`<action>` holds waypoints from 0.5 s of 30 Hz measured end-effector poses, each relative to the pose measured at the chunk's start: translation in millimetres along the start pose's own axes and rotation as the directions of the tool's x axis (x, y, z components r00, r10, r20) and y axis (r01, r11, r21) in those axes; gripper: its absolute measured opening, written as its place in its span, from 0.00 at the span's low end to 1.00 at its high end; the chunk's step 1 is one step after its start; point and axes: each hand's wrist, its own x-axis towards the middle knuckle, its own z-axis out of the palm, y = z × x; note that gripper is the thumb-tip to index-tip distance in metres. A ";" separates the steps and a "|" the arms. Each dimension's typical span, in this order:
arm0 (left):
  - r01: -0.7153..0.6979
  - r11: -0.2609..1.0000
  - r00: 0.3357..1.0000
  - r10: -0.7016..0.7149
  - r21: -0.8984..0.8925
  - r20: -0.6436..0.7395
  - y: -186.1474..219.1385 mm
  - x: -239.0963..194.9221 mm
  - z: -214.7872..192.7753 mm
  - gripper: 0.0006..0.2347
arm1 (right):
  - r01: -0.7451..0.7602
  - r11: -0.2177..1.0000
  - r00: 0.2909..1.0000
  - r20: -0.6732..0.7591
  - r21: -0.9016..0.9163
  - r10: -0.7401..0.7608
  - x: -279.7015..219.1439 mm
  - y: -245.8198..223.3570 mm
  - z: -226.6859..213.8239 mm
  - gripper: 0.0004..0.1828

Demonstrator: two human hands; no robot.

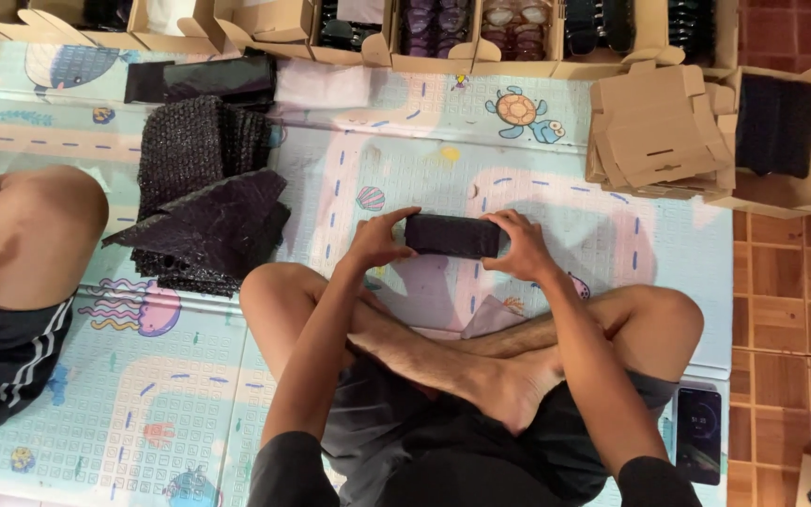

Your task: Assembling a small cardboard box, placing sunglasses inside, and wrapping the box in black bubble wrap.

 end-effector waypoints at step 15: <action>0.039 0.995 0.999 -0.042 -0.088 -0.031 -26.9 15.5 28.0 0.45 | 0.024 0.997 0.998 -0.048 -0.069 -0.027 -0.5 19.5 20.0 0.59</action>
